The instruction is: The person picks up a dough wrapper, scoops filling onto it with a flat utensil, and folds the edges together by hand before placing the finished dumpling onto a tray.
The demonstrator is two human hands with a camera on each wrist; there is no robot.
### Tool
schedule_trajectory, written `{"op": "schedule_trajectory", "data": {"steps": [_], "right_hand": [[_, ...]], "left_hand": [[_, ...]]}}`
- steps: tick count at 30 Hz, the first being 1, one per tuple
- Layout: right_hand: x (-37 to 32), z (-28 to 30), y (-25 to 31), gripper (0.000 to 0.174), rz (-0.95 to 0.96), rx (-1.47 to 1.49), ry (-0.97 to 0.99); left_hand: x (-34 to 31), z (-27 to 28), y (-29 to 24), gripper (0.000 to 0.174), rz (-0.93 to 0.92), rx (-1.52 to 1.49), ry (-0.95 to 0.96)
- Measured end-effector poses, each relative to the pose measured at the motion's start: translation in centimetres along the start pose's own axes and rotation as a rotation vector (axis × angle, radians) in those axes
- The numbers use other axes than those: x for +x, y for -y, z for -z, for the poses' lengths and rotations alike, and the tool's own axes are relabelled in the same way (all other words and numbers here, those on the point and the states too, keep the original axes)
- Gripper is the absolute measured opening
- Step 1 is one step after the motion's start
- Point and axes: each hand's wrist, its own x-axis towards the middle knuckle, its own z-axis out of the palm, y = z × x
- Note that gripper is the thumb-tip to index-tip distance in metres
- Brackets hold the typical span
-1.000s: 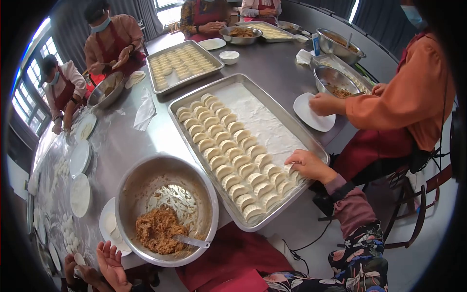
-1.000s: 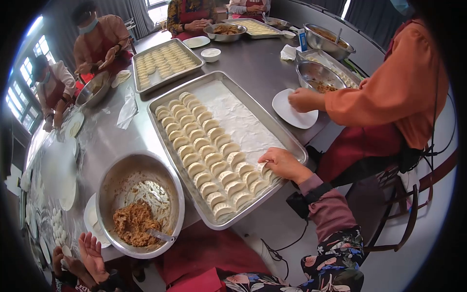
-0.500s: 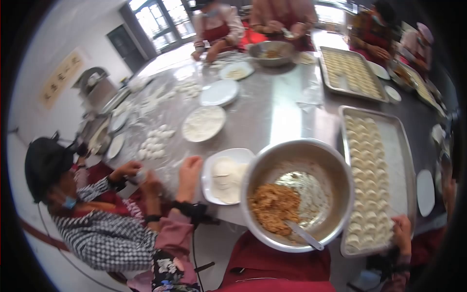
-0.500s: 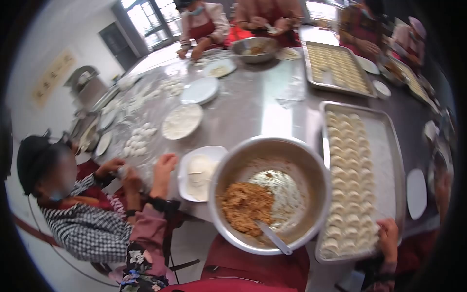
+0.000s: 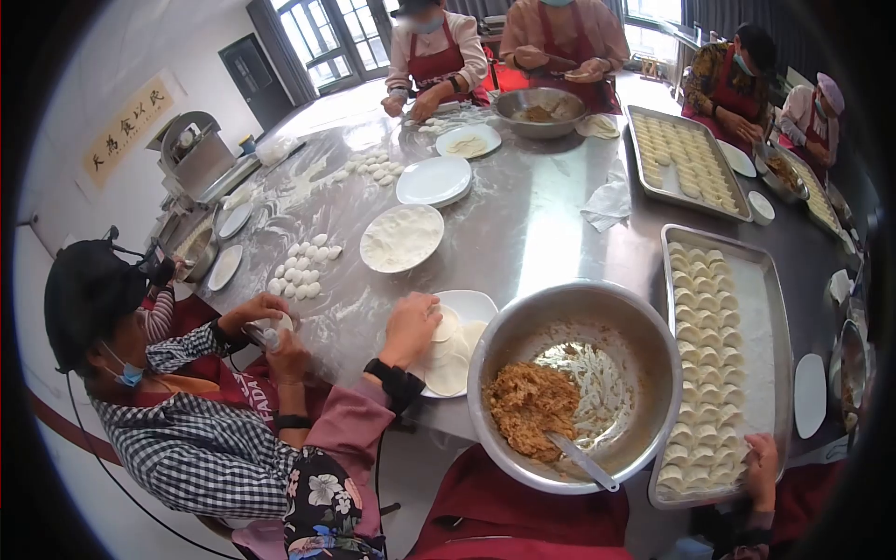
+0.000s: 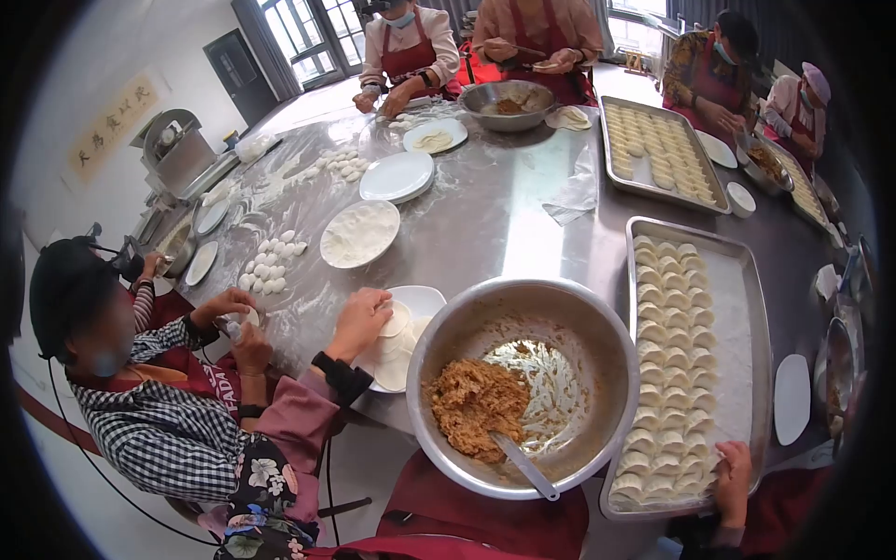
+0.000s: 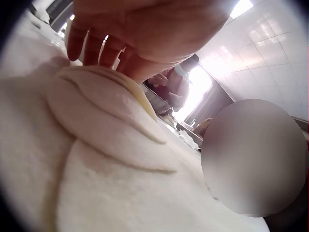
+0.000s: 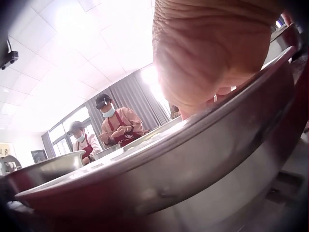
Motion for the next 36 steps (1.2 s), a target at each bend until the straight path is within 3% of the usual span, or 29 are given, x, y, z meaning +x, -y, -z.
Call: {"op": "schedule_trajectory", "data": {"steps": [2,3,5,6,7,8,15,28,31,34,36], "right_hand": [[-0.9,-0.2,-0.2,0.032,0.127,-0.232,-0.220],[-1.3,0.2,-0.3,0.034,0.082,-0.213,-0.190],[-2.0,0.5,2.4,0.026,-0.003,-0.115,-0.244],[-2.2,0.8,2.8,0.023,0.192,-0.254,-0.253],[-2.3,0.6,2.2,0.022,0.141,-0.159,-0.310],[-2.5,0.9,3.1,0.021,0.075,-0.114,-0.336],[-2.4,0.9,1.7,0.024,0.009,-0.062,-0.252],[-1.7,0.8,1.9,0.017,-0.174,-0.012,-0.235],[-1.6,0.7,2.0,0.015,-0.181,-0.084,-0.236],[-1.7,0.4,1.6,0.015,-0.159,-0.041,-0.257],[-1.7,0.2,1.3,0.013,-0.115,0.021,-0.264]], "left_hand": [[0.4,-0.5,1.3,0.018,-0.079,0.135,-0.006],[1.2,-0.8,2.9,0.016,-0.139,0.177,0.024],[1.6,-0.4,3.8,0.016,-0.061,0.041,0.167],[1.8,-0.6,4.7,0.017,-0.002,-0.038,0.176],[1.8,0.2,3.4,0.017,0.042,-0.076,0.227],[1.9,-0.2,4.1,0.016,-0.026,-0.059,0.192],[2.6,0.1,2.5,0.007,0.220,-0.175,0.316],[2.2,-0.3,3.7,0.015,0.077,-0.172,0.216],[1.9,0.7,1.3,0.013,0.226,-0.154,0.286],[1.7,0.9,1.3,0.013,0.046,-0.016,0.264],[1.4,0.8,1.0,0.016,0.090,-0.040,0.262]]}}
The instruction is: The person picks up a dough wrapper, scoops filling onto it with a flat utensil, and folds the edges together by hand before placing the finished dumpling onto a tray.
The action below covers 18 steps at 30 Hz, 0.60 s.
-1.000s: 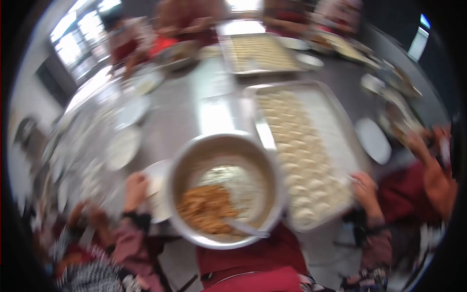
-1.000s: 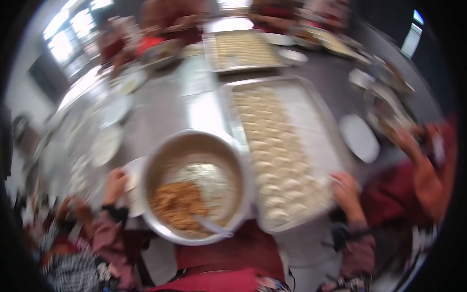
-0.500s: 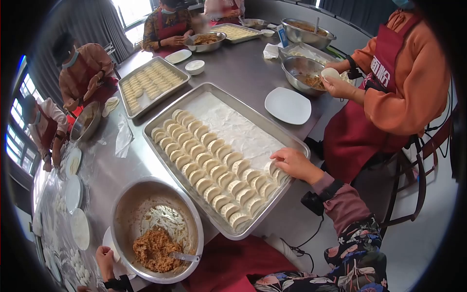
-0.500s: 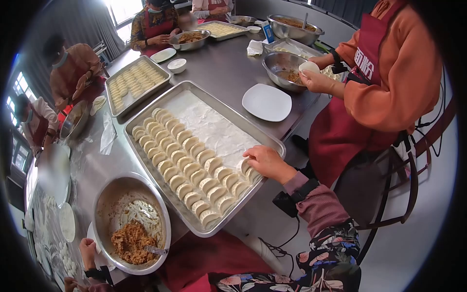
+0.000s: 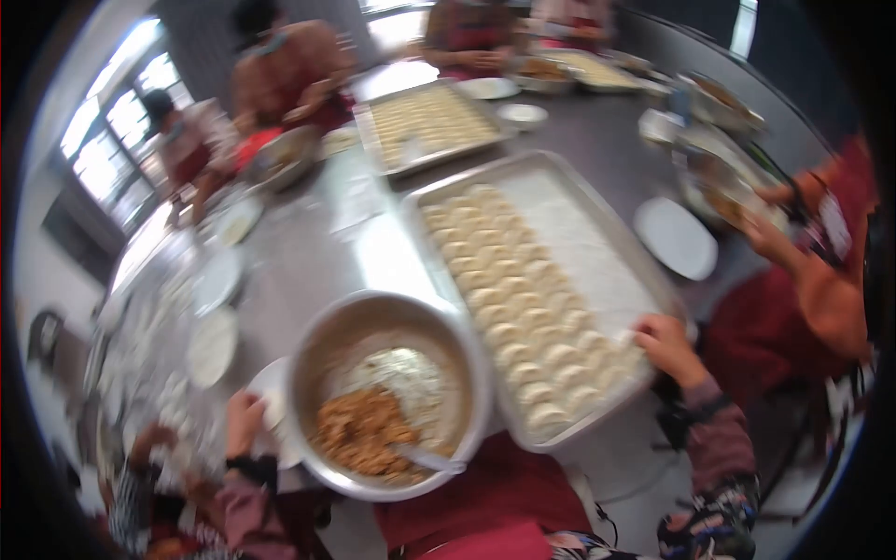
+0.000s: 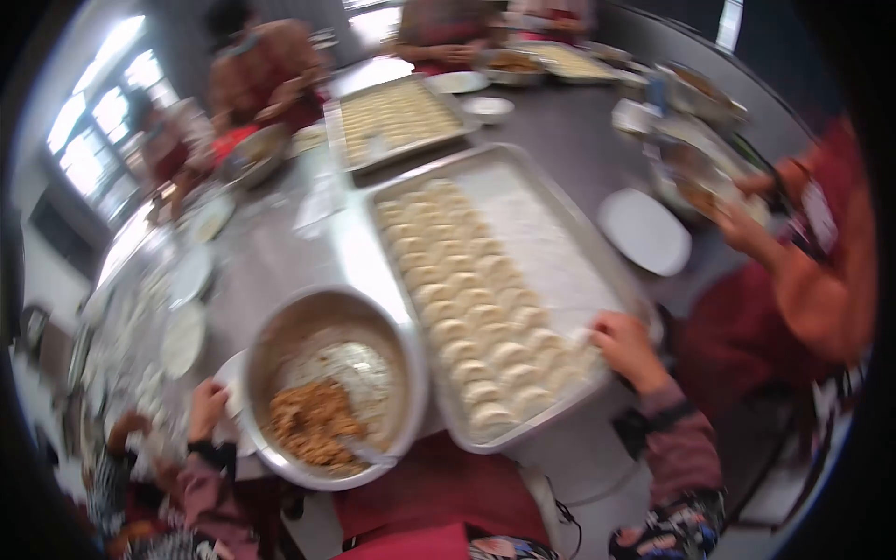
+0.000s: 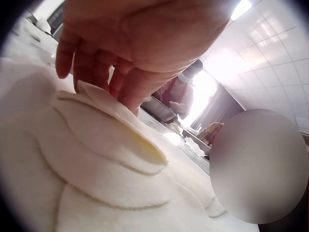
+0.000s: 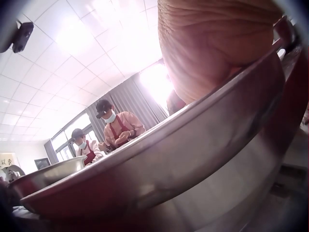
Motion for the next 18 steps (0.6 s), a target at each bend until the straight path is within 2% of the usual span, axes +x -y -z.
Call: {"op": "schedule_trajectory", "data": {"steps": [2,3,4,5,6,8,10,11,13,14,16,17,18], "right_hand": [[0.3,-0.4,-0.8,0.014,-0.045,0.014,0.002],[0.6,-0.5,-1.4,0.014,-0.026,-0.008,0.013],[0.7,-0.7,-1.0,0.013,0.001,0.010,-0.011],[0.8,-0.5,-0.2,0.013,-0.080,0.050,0.021],[0.9,-0.6,-0.2,0.013,-0.080,0.070,0.021],[1.1,-0.8,-2.0,0.014,-0.080,0.078,0.026],[0.9,0.0,-0.4,0.016,-0.180,0.130,0.090],[0.5,-0.3,-1.1,0.016,-0.172,0.129,0.089],[0.1,-0.6,-2.6,0.018,-0.019,0.038,-0.169],[0.0,-0.1,-0.9,0.018,-0.008,0.034,-0.169],[-1.3,0.5,2.8,0.020,0.136,-0.040,-0.256],[-2.1,0.1,4.7,0.018,0.267,-0.061,-0.298],[-3.0,-0.4,7.6,0.017,0.335,-0.037,-0.266]], "left_hand": [[-0.3,0.0,-0.4,0.020,-0.060,0.029,-0.018],[0.2,-0.5,1.3,0.019,-0.036,0.049,-0.003],[0.0,-0.4,0.7,0.017,-0.035,0.053,-0.024],[-0.6,-0.1,-0.6,0.017,0.023,0.075,-0.060],[-1.1,0.0,-1.4,0.017,0.019,0.112,-0.092],[-1.5,0.1,-1.8,0.019,0.023,0.055,-0.133],[-2.2,0.5,-2.4,0.015,0.088,-0.057,-0.172],[-2.5,0.6,-2.1,0.015,0.091,-0.061,-0.180],[-3.1,0.8,-1.5,0.013,0.077,-0.313,-0.275],[-3.5,1.1,-1.6,0.013,0.081,-0.320,-0.283],[-4.5,1.5,-1.8,0.015,0.081,-0.319,-0.306],[-5.0,1.5,-1.9,0.015,0.085,-0.325,-0.309],[-5.4,1.5,-2.0,0.015,0.054,-0.300,-0.326]]}}
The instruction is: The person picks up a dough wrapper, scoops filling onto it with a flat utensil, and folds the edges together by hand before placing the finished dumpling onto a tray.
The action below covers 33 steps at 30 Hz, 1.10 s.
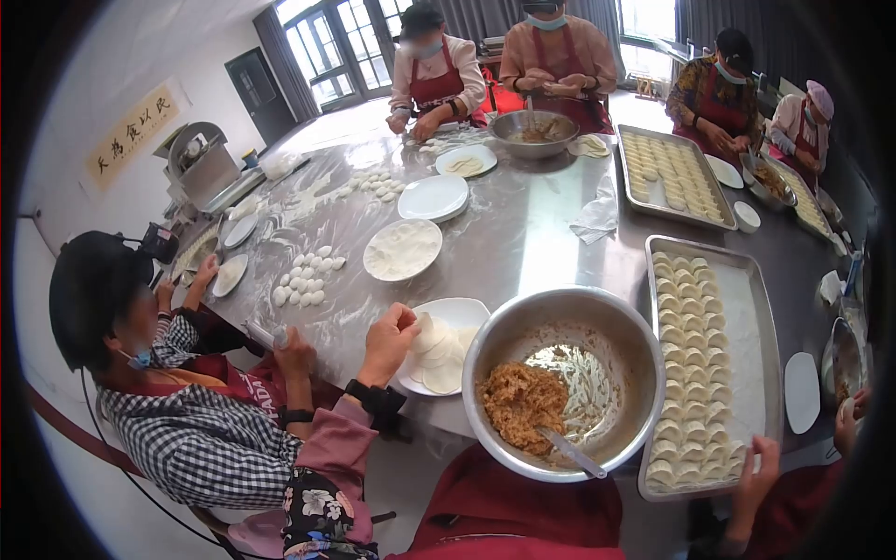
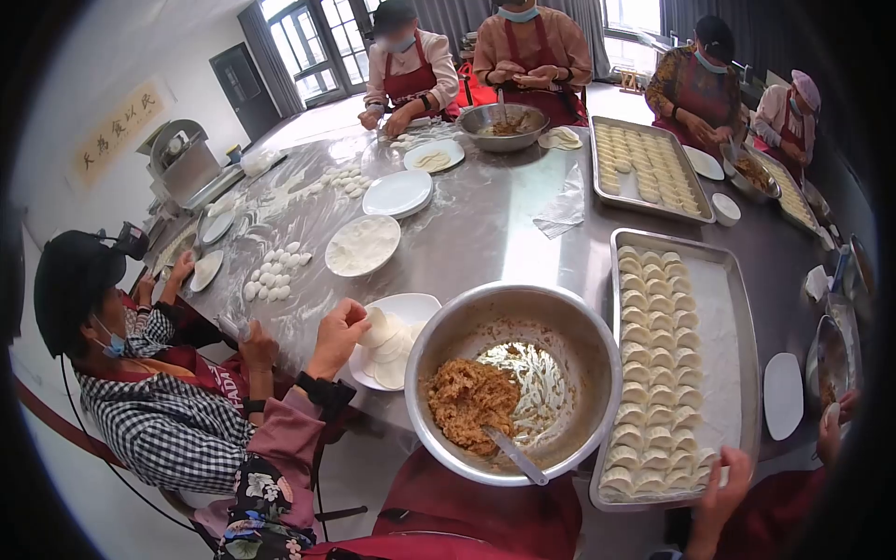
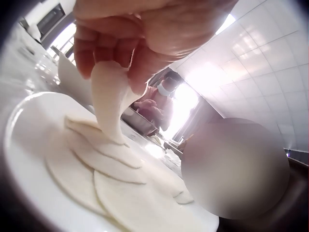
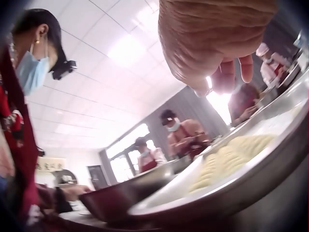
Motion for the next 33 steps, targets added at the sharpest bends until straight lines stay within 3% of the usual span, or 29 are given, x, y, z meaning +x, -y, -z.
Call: {"op": "schedule_trajectory", "data": {"steps": [2,3,5,10,12,16,17,22,26,30,33], "right_hand": [[-0.3,-1.0,5.0,0.019,0.151,0.114,0.102],[-0.3,-1.9,7.8,0.026,0.293,0.107,0.140],[-0.2,-4.3,11.9,0.041,0.401,0.179,0.252],[-0.2,-7.9,16.1,0.046,0.422,0.237,0.401],[0.1,-8.6,16.8,0.036,0.378,0.214,0.387],[1.0,-8.8,17.7,0.020,0.347,0.340,0.462],[1.3,-8.8,17.7,0.020,0.381,0.350,0.479],[2.8,-9.7,19.4,0.016,0.465,0.397,0.509],[3.1,-12.2,20.6,0.013,0.594,0.387,0.587],[4.0,-11.5,20.5,0.013,0.604,0.388,0.604],[5.0,-10.4,19.9,0.015,0.415,0.502,0.424]], "left_hand": [[-1.0,0.0,-0.3,0.017,-0.029,0.012,-0.009],[-1.3,0.0,-0.6,0.019,-0.068,0.098,-0.049],[-1.6,0.3,-0.8,0.021,-0.111,0.180,-0.087],[-2.7,2.4,0.6,0.024,-0.422,0.304,-0.213],[-3.6,3.7,0.7,0.013,-0.408,0.243,-0.175],[-6.9,3.2,-0.8,0.004,0.083,-0.656,-0.176],[-7.7,3.1,1.7,0.011,0.139,-0.748,-0.131],[-13.0,0.3,-1.6,0.025,0.537,-1.183,-0.007],[-15.5,-1.1,-1.4,0.034,0.677,-1.575,0.070],[-15.7,-0.9,-1.9,0.038,0.701,-1.699,0.120],[-15.1,-0.5,-2.8,0.040,0.631,-1.729,0.143]]}}
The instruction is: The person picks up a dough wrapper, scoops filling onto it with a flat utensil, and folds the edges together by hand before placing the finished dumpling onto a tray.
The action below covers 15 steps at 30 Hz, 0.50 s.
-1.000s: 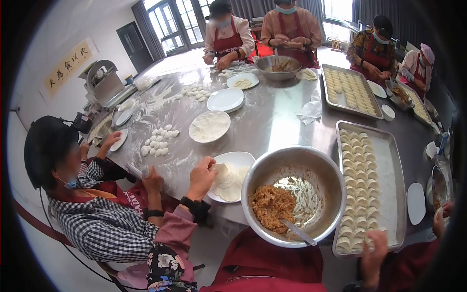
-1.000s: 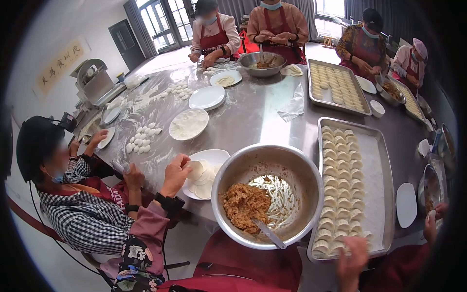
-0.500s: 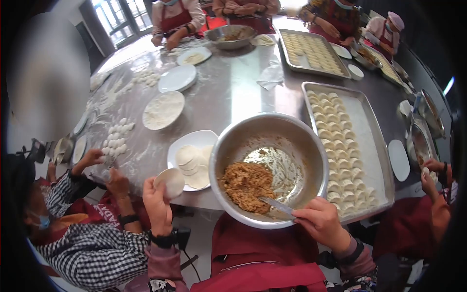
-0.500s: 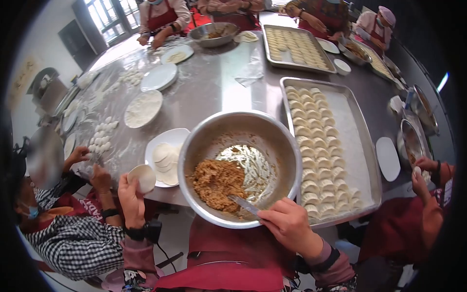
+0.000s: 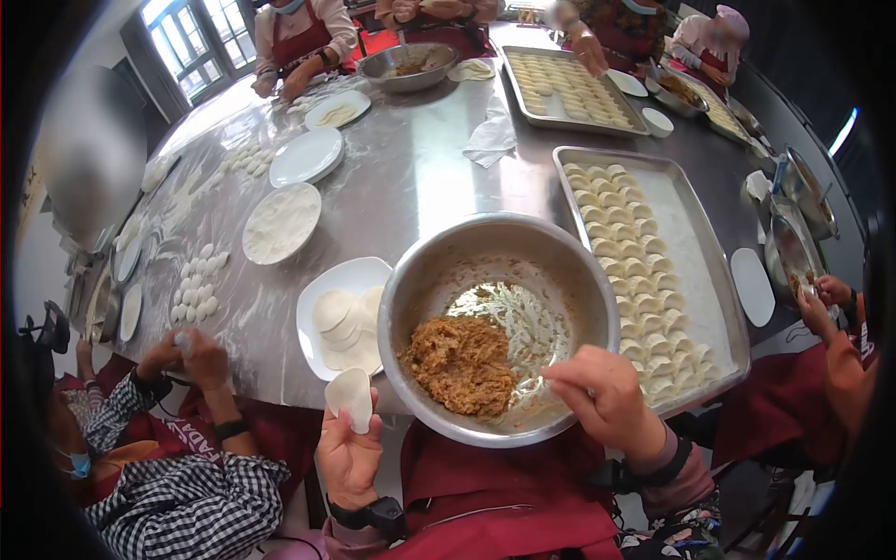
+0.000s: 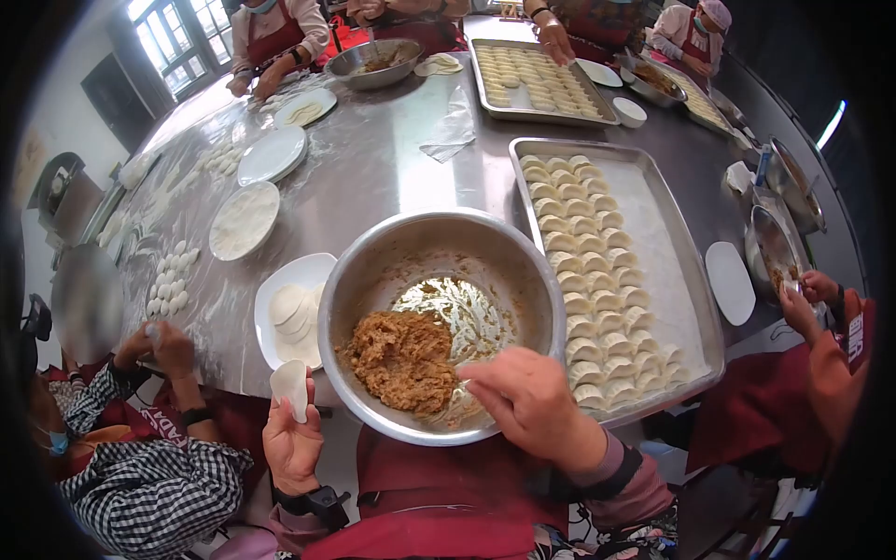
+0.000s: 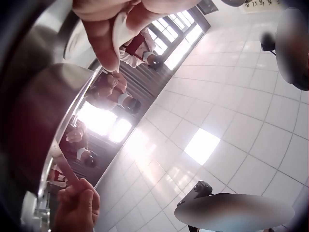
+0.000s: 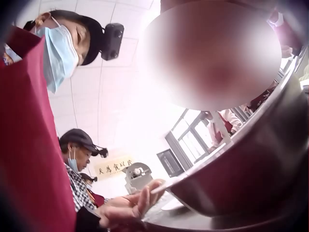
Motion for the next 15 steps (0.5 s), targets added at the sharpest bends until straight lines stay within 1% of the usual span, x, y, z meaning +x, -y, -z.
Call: {"op": "schedule_trajectory", "data": {"steps": [1,3,5,7,8,10,12,15], "right_hand": [[0.1,-0.2,-0.3,0.015,-0.007,-0.010,-0.006],[0.4,-1.3,-1.6,0.016,-0.092,0.012,-0.116],[0.7,-2.1,-2.5,0.015,-0.073,0.004,-0.124],[0.8,-2.9,-2.7,0.015,-0.018,-0.005,-0.131],[0.6,-2.9,-2.5,0.015,-0.019,-0.003,-0.131],[0.1,-2.8,-1.7,0.017,-0.020,-0.054,0.008],[-0.6,-3.1,-1.2,0.017,-0.019,-0.010,-0.004],[-0.9,-3.1,-0.7,0.016,-0.048,0.044,-0.008]], "left_hand": [[0.1,-0.1,0.2,0.040,-0.014,0.044,-0.014],[0.2,-0.1,0.6,0.040,-0.024,0.078,-0.025],[0.0,0.5,0.7,0.040,-0.019,0.086,0.016],[-0.2,0.9,0.5,0.040,-0.025,0.092,-0.007],[-0.2,1.1,0.4,0.040,-0.025,0.098,-0.028],[-0.5,1.3,0.0,0.039,-0.031,0.097,-0.045],[-0.5,1.4,-0.2,0.039,-0.038,0.101,-0.053],[-0.6,1.1,-0.1,0.040,-0.039,0.111,-0.013]]}}
